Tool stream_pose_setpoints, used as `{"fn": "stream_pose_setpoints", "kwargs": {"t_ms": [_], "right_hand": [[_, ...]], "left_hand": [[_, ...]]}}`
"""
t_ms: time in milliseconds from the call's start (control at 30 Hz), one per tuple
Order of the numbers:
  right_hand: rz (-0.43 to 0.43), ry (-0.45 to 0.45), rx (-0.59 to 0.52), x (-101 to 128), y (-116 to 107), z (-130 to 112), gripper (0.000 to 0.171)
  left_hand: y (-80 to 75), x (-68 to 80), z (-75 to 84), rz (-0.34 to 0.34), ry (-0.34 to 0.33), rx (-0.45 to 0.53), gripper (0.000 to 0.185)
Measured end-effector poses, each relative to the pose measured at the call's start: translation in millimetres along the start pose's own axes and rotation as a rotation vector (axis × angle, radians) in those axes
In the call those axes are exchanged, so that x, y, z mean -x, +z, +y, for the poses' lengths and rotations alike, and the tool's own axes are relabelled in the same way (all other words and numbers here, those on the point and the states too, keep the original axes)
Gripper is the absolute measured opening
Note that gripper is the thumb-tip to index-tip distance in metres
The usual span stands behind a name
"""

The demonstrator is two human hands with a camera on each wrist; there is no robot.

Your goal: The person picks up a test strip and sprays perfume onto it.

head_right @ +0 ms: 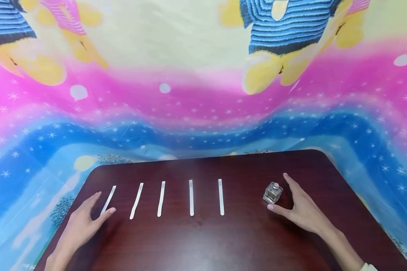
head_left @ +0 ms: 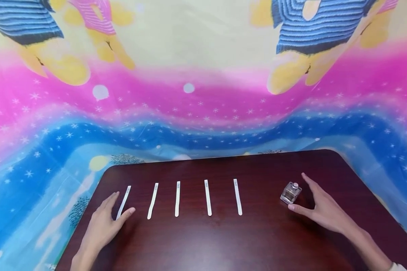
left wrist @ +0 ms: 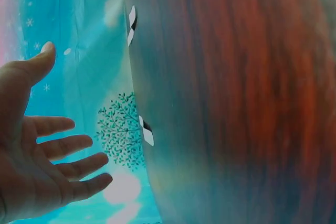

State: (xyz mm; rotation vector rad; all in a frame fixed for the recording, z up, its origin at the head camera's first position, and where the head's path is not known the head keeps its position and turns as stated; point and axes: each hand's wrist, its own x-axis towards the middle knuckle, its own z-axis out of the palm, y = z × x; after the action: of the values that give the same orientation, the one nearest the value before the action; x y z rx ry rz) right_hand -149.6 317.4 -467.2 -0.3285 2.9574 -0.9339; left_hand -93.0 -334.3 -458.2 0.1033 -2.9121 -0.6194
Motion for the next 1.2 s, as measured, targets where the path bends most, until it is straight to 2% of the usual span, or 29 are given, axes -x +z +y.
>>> {"fn": "stream_pose_setpoints", "kwargs": {"t_ms": [133, 300, 533, 700, 833, 1000, 1200], "right_hand": [[-0.011, -0.004, -0.014, -10, 6, -3, 0.115], [0.007, -0.032, -0.067, -14, 9, 0, 0.107], [0.01, -0.008, -0.129, -14, 14, 11, 0.094], [0.032, -0.039, -0.212, -21, 21, 12, 0.086], [0.015, -0.047, -0.291, -28, 26, 10, 0.08], [-0.013, -0.017, -0.309, -30, 28, 10, 0.075], [0.006, -0.016, -0.307, -31, 34, 8, 0.068]], "left_hand": [[-6.1, 2.5, -11.6, 0.011, -0.029, 0.037, 0.087], [-7.5, -2.9, -24.9, -0.052, -0.092, 0.112, 0.082], [-1.5, -15.8, -35.9, -0.129, -0.16, 0.242, 0.072], [-2.0, -22.8, -48.4, -0.177, -0.237, 0.404, 0.067], [-4.3, -28.5, -56.6, -0.212, -0.299, 0.513, 0.065], [-3.4, -36.9, -59.7, -0.241, -0.353, 0.541, 0.059], [-1.4, -41.7, -60.0, -0.228, -0.365, 0.536, 0.047]]}}
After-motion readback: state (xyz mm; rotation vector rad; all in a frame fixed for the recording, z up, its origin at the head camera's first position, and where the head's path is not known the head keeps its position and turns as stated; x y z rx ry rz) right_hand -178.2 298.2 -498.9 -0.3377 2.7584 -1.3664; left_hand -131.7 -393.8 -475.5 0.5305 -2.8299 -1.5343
